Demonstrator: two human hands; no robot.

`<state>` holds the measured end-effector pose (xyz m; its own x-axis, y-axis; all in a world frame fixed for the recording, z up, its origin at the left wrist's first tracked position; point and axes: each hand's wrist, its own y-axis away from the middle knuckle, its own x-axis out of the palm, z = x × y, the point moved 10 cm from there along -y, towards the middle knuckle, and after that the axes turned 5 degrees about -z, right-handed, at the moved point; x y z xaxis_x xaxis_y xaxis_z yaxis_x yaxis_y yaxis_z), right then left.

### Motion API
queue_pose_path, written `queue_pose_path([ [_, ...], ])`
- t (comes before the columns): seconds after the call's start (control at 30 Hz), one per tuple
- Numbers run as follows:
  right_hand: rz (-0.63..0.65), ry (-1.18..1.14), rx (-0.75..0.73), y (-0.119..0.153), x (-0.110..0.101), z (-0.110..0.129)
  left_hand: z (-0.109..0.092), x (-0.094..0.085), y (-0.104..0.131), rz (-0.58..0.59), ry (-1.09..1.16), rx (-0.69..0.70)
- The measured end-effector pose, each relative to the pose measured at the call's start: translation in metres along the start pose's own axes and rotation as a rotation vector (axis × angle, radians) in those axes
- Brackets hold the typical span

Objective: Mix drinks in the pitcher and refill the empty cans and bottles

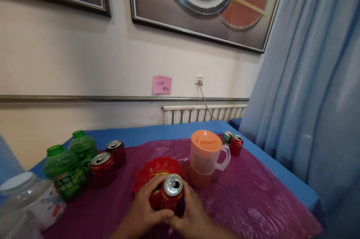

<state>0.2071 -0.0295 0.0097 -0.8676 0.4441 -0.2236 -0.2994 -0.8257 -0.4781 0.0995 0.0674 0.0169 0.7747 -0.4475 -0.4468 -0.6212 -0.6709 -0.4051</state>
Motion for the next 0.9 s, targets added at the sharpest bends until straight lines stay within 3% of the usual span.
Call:
queue_pose_path([
  [0.17, -0.039, -0.014, 0.067, 0.009, -0.011, -0.010, 0.003, 0.008, 0.005, 0.086, 0.053, -0.026],
  [0.27, -0.076, 0.043, 0.095, 0.029, -0.035, -0.027, 0.001, 0.000, 0.006, 0.010, 0.113, -0.038],
  [0.37, -0.197, 0.162, 0.162, 0.057, -0.085, -0.053, -0.002, -0.015, 0.004, -0.151, 0.074, -0.061],
  [0.5, -0.366, 0.312, 0.292, 0.083, -0.174, -0.085, -0.012, -0.023, 0.001, -0.274, -0.024, -0.045],
  [0.6, -0.517, 0.375, 0.371, 0.079, -0.247, -0.104, -0.011, -0.025, -0.001, -0.308, -0.062, -0.028],
  [0.7, -0.569, 0.521, 0.441, 0.061, -0.307, -0.127, -0.003, -0.030, -0.004, -0.335, -0.106, -0.019],
  [0.8, -0.615, 0.670, 0.493, 0.042, -0.348, -0.150, 0.008, -0.036, -0.007, -0.360, -0.138, -0.021],
  [0.9, -0.634, 0.705, 0.486, 0.026, -0.361, -0.165, 0.018, -0.040, -0.008, -0.377, -0.153, -0.030],
])
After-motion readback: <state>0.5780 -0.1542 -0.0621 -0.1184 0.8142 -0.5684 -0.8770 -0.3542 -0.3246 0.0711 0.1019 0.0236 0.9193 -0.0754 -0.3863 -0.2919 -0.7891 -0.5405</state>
